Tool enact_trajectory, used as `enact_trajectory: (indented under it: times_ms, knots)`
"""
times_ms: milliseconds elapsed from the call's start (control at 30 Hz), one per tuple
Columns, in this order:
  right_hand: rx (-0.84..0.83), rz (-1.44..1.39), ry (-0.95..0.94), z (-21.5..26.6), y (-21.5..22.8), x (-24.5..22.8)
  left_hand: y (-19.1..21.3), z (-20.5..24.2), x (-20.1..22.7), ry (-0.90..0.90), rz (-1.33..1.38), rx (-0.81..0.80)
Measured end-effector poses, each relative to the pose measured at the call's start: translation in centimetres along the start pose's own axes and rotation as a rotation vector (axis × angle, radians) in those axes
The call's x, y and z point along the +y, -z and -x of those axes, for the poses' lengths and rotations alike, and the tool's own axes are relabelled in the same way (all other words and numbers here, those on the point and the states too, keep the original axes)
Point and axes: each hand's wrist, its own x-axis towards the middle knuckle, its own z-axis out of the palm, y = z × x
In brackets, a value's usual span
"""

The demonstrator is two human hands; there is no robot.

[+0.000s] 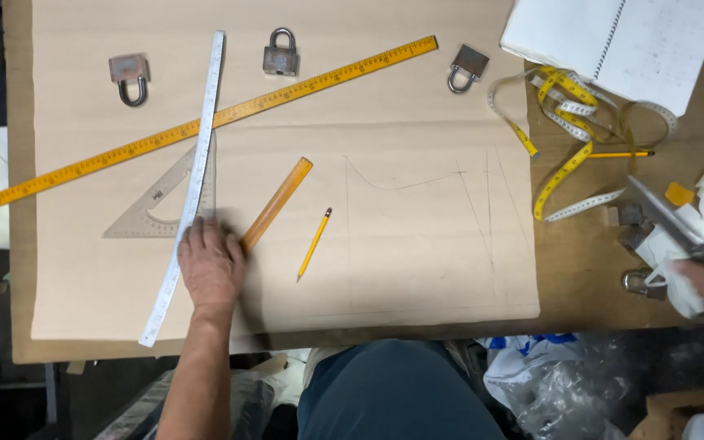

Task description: Measuring, marking, and cutting out a paper pattern for clothing using tailoring tools.

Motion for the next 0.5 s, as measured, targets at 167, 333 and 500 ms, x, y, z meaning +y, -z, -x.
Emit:
enact_trajectory:
  times_ms: [167, 333, 500]
  knots:
    - [0.014, -0.070, -0.216, 14.1, -11.4, -13.7, 0.8, -3.8, -2.0, 0.169, 0.023, -0.304]
    - [-0.128, -0.176, -0.222, 14.8, -24.1, -17.1, 1.8, -7.5, -2.6, 0.307, -0.004, -0.651]
    - [-0.254, -0.045, -0.237, 20.6, -20.4, -31.3, 2.5, -8.6, -3.2, 0.288, -0.061, -0.769]
